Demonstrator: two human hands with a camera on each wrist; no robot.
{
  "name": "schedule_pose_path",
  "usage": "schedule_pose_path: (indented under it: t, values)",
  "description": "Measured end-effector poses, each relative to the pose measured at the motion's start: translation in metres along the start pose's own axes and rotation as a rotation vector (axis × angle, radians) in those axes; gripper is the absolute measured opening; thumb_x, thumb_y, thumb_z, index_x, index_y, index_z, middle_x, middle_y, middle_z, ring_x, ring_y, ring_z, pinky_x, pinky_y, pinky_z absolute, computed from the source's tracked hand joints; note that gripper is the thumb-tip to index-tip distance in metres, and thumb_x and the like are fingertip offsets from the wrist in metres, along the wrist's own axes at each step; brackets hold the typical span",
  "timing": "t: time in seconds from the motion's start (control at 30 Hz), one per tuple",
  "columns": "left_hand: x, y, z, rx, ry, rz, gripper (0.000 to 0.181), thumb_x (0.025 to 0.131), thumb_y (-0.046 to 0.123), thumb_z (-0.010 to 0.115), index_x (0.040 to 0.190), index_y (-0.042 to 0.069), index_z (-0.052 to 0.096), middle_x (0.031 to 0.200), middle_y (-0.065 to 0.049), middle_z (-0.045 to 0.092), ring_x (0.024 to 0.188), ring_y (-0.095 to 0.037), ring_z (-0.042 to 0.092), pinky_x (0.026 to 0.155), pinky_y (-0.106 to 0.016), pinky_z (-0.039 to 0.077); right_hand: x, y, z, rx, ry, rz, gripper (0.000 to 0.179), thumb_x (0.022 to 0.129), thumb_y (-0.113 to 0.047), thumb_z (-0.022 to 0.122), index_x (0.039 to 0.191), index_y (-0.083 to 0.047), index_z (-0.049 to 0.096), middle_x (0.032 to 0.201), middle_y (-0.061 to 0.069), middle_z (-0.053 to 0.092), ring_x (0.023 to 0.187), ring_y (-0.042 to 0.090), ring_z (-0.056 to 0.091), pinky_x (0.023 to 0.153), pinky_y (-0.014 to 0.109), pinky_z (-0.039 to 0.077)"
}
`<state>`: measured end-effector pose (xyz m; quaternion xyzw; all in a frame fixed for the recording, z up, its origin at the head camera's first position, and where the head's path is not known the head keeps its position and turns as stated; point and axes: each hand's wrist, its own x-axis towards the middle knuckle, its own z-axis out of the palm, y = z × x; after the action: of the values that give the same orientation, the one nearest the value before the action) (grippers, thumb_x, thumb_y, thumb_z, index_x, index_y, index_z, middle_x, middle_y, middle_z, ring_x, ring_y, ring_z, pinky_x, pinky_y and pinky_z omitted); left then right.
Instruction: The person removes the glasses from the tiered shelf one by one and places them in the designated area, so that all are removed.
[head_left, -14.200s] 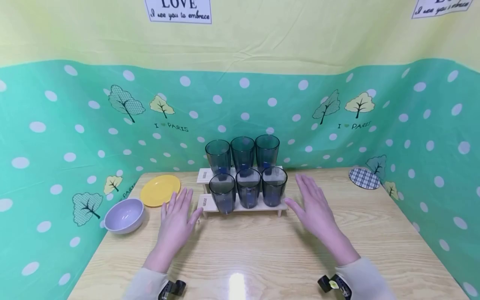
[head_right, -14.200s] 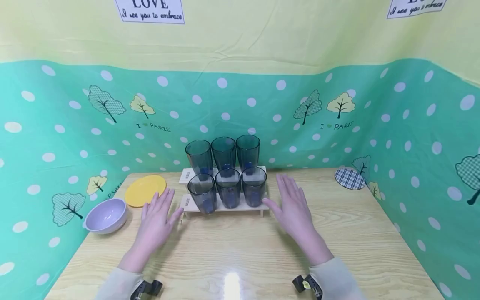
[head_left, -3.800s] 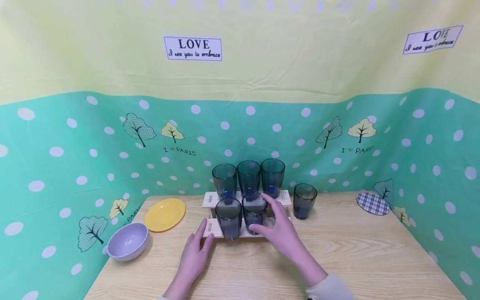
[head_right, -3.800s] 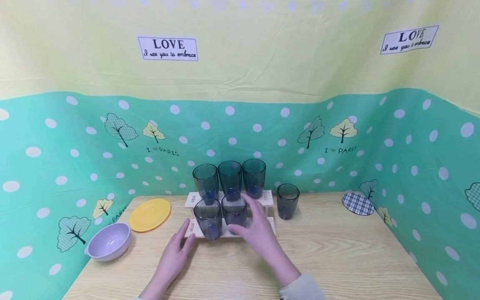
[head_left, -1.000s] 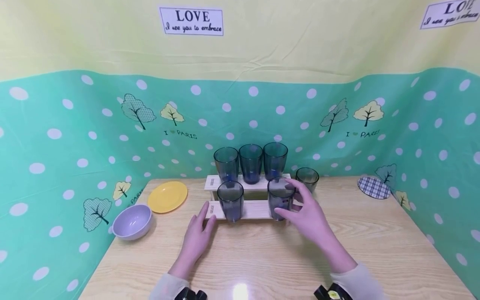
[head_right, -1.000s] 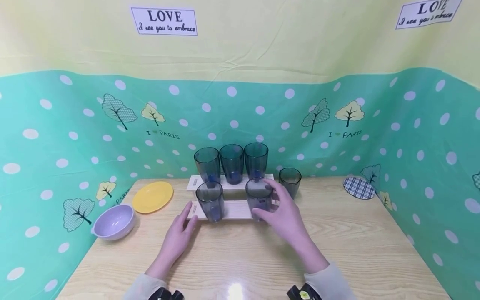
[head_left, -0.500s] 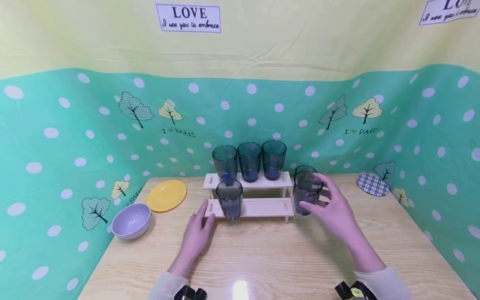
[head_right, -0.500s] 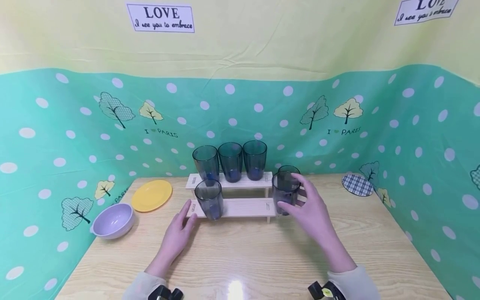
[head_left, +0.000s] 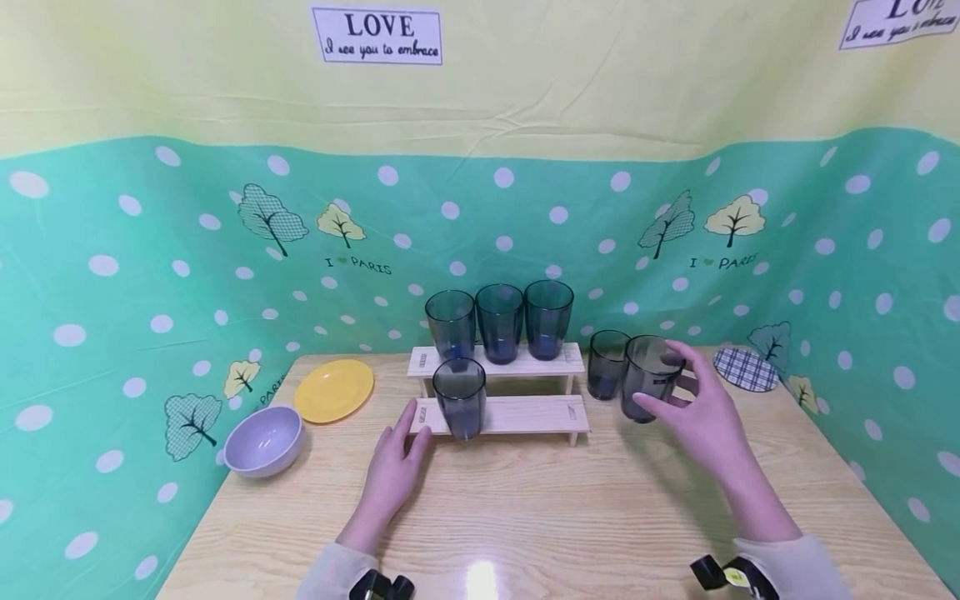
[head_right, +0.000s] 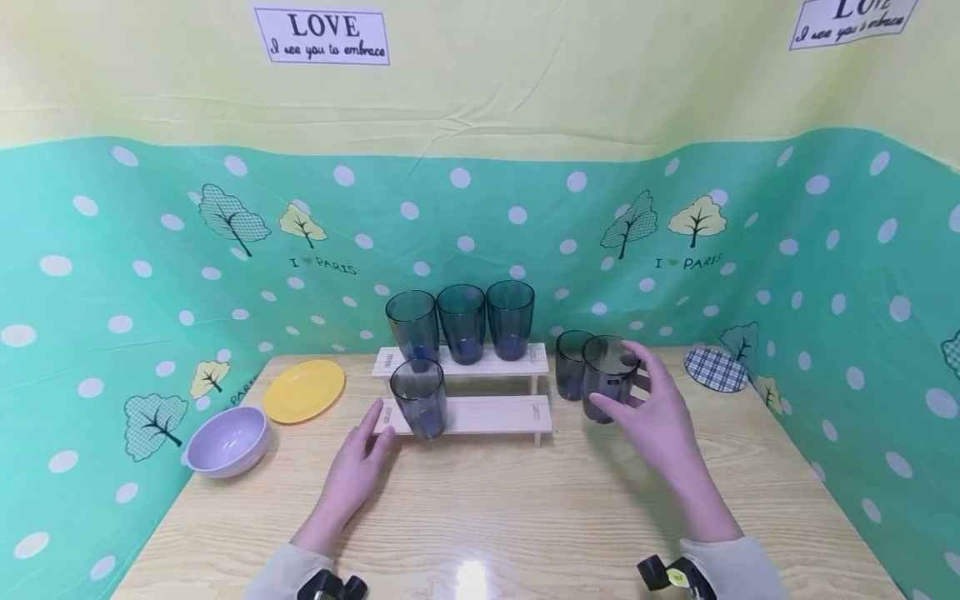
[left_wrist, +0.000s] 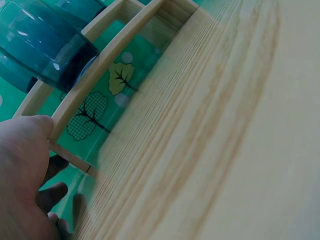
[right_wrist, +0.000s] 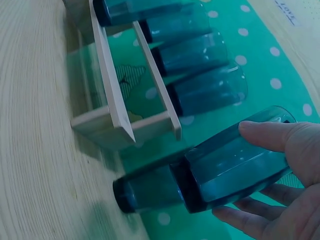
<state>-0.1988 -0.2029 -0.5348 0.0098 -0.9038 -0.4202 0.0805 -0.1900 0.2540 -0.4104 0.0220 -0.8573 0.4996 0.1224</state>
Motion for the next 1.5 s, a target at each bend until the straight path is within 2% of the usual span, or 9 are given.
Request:
schedule_pose_path:
  t: [0.27, 0.5, 0.57, 0.63, 0.73, 0.8, 1.13, 1.37, 1.5]
  values:
    - [0.001, 0.000, 0.000, 0.002, 0.002, 0.002, 0.067, 0.117, 0.048, 0.054, 0.175, 0.020, 0.035, 0.169, -0.024, 0.044, 0.156, -0.064, 0.026, 0.124, -0.079, 0.025, 0.007, 0.013, -0.013, -0.020, 0.051, 0.040, 0.107, 0.094, -0.034, 0.093, 0.176, -0.023, 0.026, 0.168, 0.023, 0.038, 0.140, 0.058, 0.052, 0.078, 0.009, 0.056]
    - [0.000, 0.002, -0.001, 0.001, -0.001, -0.005, 0.068, 0.117, 0.048, 0.054, 0.175, 0.019, 0.035, 0.169, -0.025, 0.043, 0.156, -0.064, 0.025, 0.123, -0.080, 0.024, 0.017, 0.028, -0.017, -0.046, 0.096, 0.055, 0.109, 0.094, -0.036, 0.092, 0.178, -0.029, 0.023, 0.170, 0.022, 0.037, 0.142, 0.057, 0.052, 0.079, 0.011, 0.057]
    - [0.000, 0.001, 0.000, 0.000, -0.001, -0.005, 0.068, 0.117, 0.048, 0.054, 0.175, 0.020, 0.035, 0.169, -0.026, 0.043, 0.157, -0.064, 0.026, 0.123, -0.080, 0.025, 0.020, 0.032, -0.017, -0.064, 0.106, 0.049, 0.108, 0.095, -0.037, 0.092, 0.178, -0.031, 0.022, 0.174, 0.021, 0.033, 0.141, 0.059, 0.051, 0.082, 0.019, 0.062]
    - [0.000, 0.001, 0.000, -0.002, 0.000, -0.005, 0.068, 0.117, 0.049, 0.054, 0.175, 0.020, 0.035, 0.169, -0.026, 0.043, 0.157, -0.063, 0.025, 0.123, -0.080, 0.024, 0.024, 0.037, -0.018, -0.078, 0.118, 0.041, 0.107, 0.096, -0.037, 0.091, 0.178, -0.032, 0.022, 0.176, 0.020, 0.030, 0.142, 0.061, 0.050, 0.089, 0.035, 0.066]
    - [0.001, 0.001, 0.001, -0.005, 0.001, -0.004, 0.069, 0.116, 0.051, 0.053, 0.175, 0.019, 0.035, 0.170, -0.026, 0.043, 0.157, -0.063, 0.025, 0.123, -0.080, 0.024, 0.030, 0.044, -0.017, -0.090, 0.138, 0.027, 0.108, 0.096, -0.036, 0.091, 0.178, -0.032, 0.022, 0.177, 0.020, 0.030, 0.141, 0.062, 0.050, 0.096, 0.058, 0.063]
    - [0.000, 0.001, 0.001, -0.005, 0.002, -0.002, 0.068, 0.117, 0.050, 0.053, 0.175, 0.019, 0.035, 0.170, -0.025, 0.043, 0.157, -0.063, 0.025, 0.123, -0.080, 0.025, 0.033, 0.049, -0.016, -0.092, 0.150, 0.021, 0.108, 0.095, -0.032, 0.092, 0.178, -0.029, 0.022, 0.175, 0.022, 0.032, 0.140, 0.063, 0.051, 0.099, 0.067, 0.059]
    - [0.000, 0.001, 0.002, -0.001, 0.005, 0.005, 0.067, 0.117, 0.047, 0.054, 0.175, 0.019, 0.036, 0.169, -0.026, 0.043, 0.156, -0.063, 0.028, 0.124, -0.078, 0.026, 0.051, 0.068, -0.009, -0.114, 0.133, 0.035, 0.111, 0.097, -0.026, 0.091, 0.179, -0.019, 0.016, 0.169, 0.034, 0.033, 0.142, 0.065, 0.046, 0.107, 0.074, 0.051]
    - [0.001, 0.002, 0.001, -0.004, -0.002, -0.006, 0.068, 0.117, 0.049, 0.053, 0.175, 0.020, 0.034, 0.171, -0.025, 0.042, 0.157, -0.062, 0.027, 0.124, -0.078, 0.025, 0.059, 0.071, -0.005, -0.107, 0.122, 0.054, 0.113, 0.097, -0.025, 0.090, 0.179, -0.015, 0.013, 0.178, 0.031, 0.018, 0.158, 0.062, 0.024, 0.119, 0.079, 0.035]
    - [0.000, 0.002, 0.001, -0.003, 0.008, 0.002, 0.068, 0.117, 0.049, 0.053, 0.175, 0.019, 0.036, 0.170, -0.026, 0.043, 0.156, -0.064, 0.027, 0.123, -0.079, 0.026, 0.062, 0.076, -0.001, -0.096, 0.107, 0.054, 0.113, 0.097, -0.025, 0.090, 0.179, -0.014, 0.012, 0.180, 0.029, 0.013, 0.159, 0.061, 0.020, 0.121, 0.079, 0.031]
